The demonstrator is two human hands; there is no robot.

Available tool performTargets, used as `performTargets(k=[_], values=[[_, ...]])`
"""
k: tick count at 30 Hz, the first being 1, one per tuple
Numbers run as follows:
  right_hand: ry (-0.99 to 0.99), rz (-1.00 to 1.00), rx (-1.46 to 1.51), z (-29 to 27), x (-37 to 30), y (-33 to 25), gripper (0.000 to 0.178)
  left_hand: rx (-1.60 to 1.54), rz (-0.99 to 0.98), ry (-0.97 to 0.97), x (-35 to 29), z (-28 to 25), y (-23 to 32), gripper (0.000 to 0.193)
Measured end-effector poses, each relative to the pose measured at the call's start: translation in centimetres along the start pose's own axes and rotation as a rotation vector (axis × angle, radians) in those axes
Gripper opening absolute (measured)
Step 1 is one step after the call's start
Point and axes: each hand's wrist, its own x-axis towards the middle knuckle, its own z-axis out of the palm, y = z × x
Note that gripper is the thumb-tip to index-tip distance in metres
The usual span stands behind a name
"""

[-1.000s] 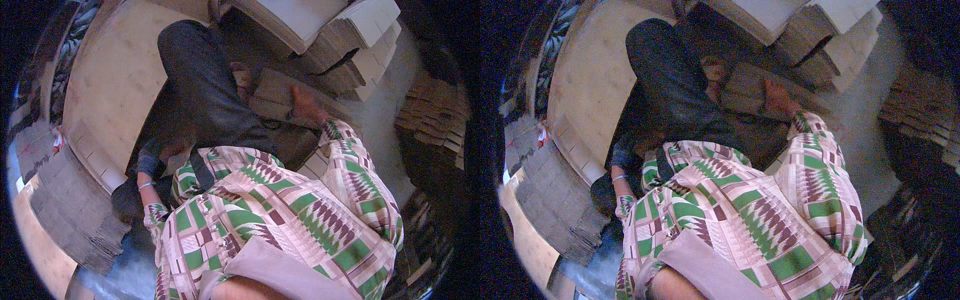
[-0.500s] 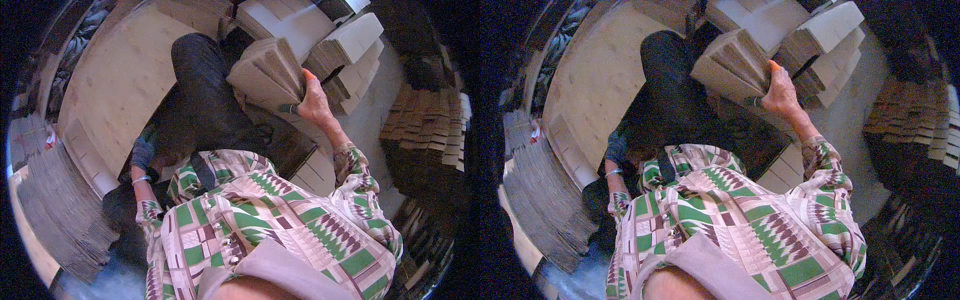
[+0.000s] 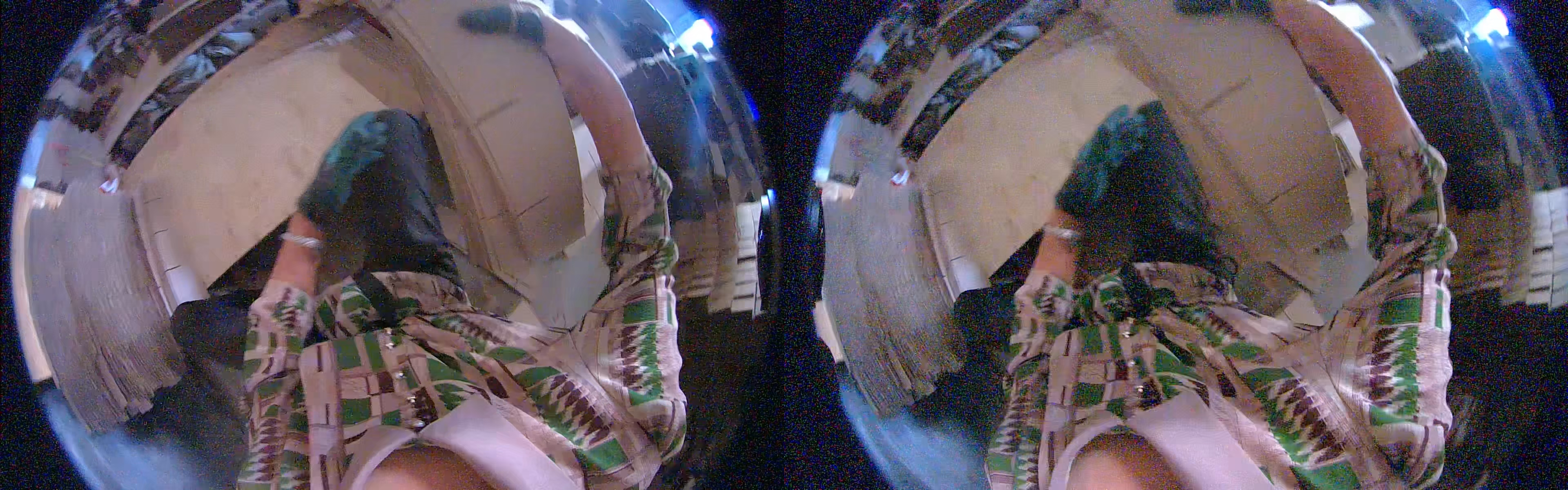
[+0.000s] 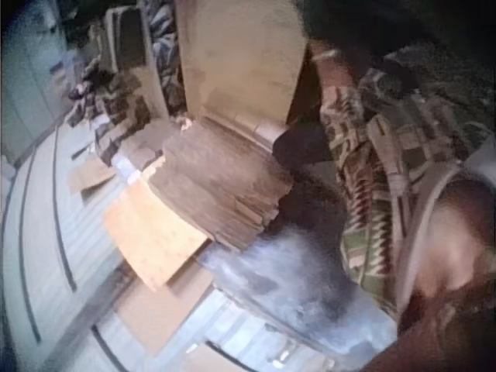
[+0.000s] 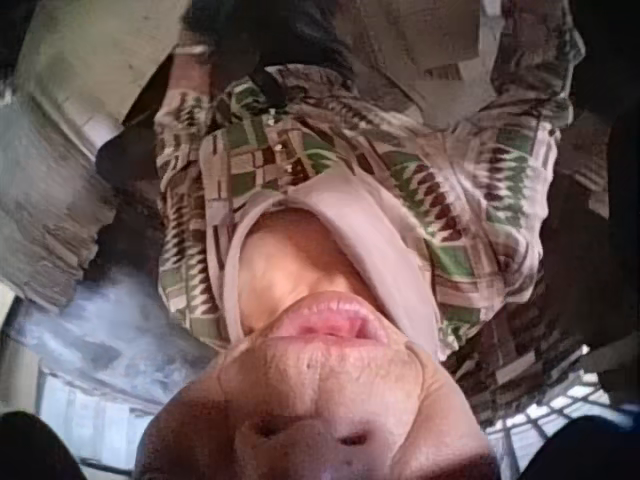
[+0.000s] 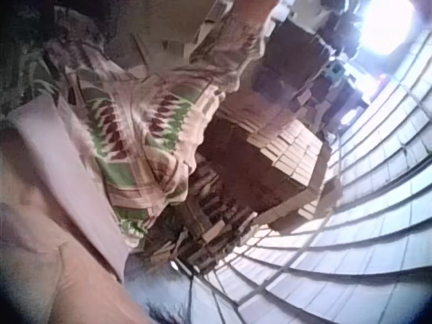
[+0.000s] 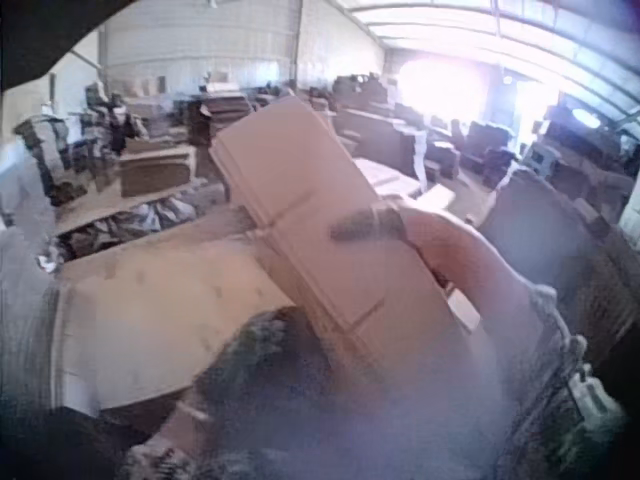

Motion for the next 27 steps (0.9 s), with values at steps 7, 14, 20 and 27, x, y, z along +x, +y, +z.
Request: performTargets(k=[7,14,20,27], values=[[-0.301,0.040,0.463,4.3,5.8,-9.0,0.078,-0.818,-0.084,0.344,2.1,0.7,15.4,0.065],[-0.655,-0.084,1.163,19.7,29.4,-16.9,0.075,-0.132,-0.010,0.848,-9.0,-7.0,13.9,0.063],[-0.286,0.143,0.598,34.9,34.9,-6.8,0.061,0.770,-0.158,0.763,-8.0,-16.1,6.1,0.072],[-0.291,0.271,0.493,35.4,28.4,-4.1,0.046,0.633,-0.333,1.009,-9.4,-15.1,2.0,0.084]])
